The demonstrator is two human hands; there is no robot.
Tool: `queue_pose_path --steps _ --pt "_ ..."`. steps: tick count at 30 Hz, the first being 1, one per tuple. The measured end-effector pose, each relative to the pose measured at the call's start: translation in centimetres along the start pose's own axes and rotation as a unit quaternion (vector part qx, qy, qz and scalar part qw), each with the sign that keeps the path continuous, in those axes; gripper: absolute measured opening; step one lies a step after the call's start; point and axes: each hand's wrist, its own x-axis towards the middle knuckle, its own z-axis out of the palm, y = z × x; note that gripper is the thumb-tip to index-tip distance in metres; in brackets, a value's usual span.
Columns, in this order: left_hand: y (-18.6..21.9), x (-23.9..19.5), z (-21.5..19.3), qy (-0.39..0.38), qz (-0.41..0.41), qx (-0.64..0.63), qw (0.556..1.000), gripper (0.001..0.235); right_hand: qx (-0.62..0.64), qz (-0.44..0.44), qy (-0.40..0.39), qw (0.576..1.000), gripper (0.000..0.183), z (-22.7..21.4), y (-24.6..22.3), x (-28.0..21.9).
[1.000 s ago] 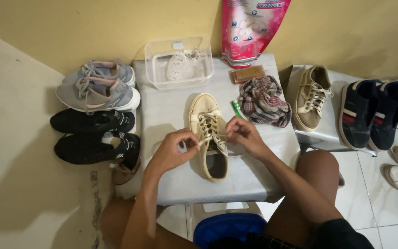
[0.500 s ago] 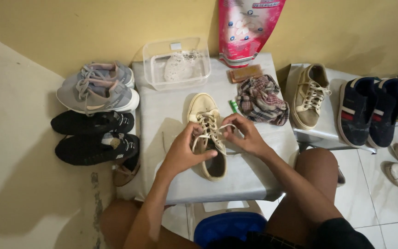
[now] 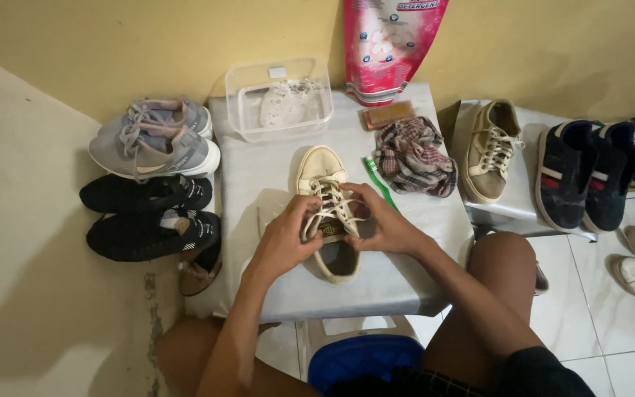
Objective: The person laces a beige sneaker, then uses a green toothbrush to scrub the shoe's surface. They dip the toothbrush into a container of soapy water and continue scrubbing the shoe. The person then re-laces the shoe and ties the laces.
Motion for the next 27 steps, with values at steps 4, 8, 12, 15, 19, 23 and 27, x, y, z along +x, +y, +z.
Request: queue_pose_path --steps 4,8,12,15,19,23,27 --pt "0.4 -0.5 -0.7 -0.005 0.000 0.006 1.000 0.054 -0.012 0.005 -0.009 1.000 0.094 -0.1 -0.1 -0.3" --pt "0.5 -0.6 -1.6 -0.011 -0.009 0.013 1.000 0.055 -0.019 0.012 -0.013 1.000 0.093 -0.6 -0.4 -0.4" --pt "0.6 -0.8 -2.2 -0.014 -0.020 -0.009 1.000 0.048 -0.032 0.019 -0.015 0.999 0.094 -1.2 1.0 -0.7" --pt "0.8 -0.7 -3.0 -0.012 -0.019 -0.029 0.999 0.049 -0.028 0.055 -0.005 0.998 0.092 -1.2 1.5 -1.1" --pt "0.8 -0.9 -2.9 -0.009 -0.023 -0.025 0.999 0.044 -0.016 0.060 -0.003 0.998 0.090 -0.9 2.0 -1.0" --pt "0.1 -0.9 -2.1 -0.006 -0.010 -0.038 0.999 0.043 -0.040 0.042 0.019 0.998 0.085 -0.3 2.7 -1.3" --pt "-0.1 -0.5 -1.0 0.031 0.022 -0.024 0.999 0.052 -0.015 0.012 0.037 0.999 0.093 0.5 4.0 -1.3"
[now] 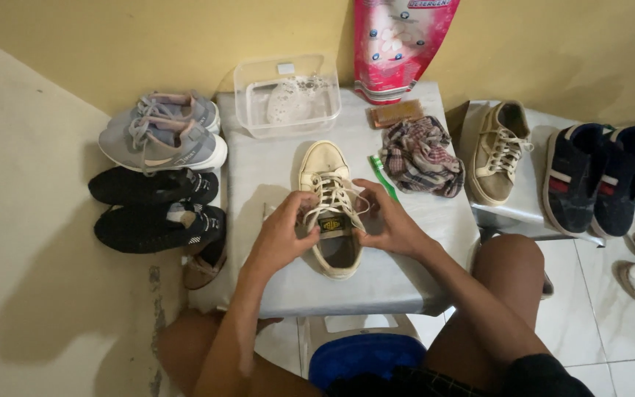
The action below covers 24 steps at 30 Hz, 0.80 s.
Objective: The person laces a beige sneaker, then uses a green toothbrush to scrub the shoe's surface. They dip the toothbrush into a container of soapy water and continue scrubbing the shoe. The person then re-laces the shoe and ties the laces.
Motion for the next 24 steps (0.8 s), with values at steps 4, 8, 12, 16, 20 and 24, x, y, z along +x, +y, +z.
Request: queue_pose_path --steps 4,8,12,16,20,24 --pt "-0.2 -0.1 0.5 0.010 0.002 0.004 1.000 0.051 0.019 -0.009 0.004 1.000 0.098 0.3 -0.3 0.1" --pt "-0.6 -0.2 0.6 0.017 0.013 0.031 0.999 0.050 0.025 -0.010 0.005 1.000 0.089 0.2 -0.8 0.6" --pt "-0.6 -0.2 0.8 0.019 0.023 0.054 0.998 0.044 0.014 -0.009 0.014 1.000 0.054 0.4 -0.6 0.4" --pt "-1.8 -0.3 1.7 0.032 0.008 0.016 0.999 0.045 0.009 -0.023 0.018 1.000 0.028 1.1 1.3 -0.5" --pt "-1.7 -0.5 1.3 0.018 0.006 0.023 1.000 0.025 0.020 -0.055 -0.001 0.998 0.038 0.8 -0.6 -0.1" --pt "-1.9 -0.4 1.2 0.019 0.016 0.018 1.000 0.027 0.011 -0.064 0.026 0.998 0.040 0.6 -0.6 -0.4"
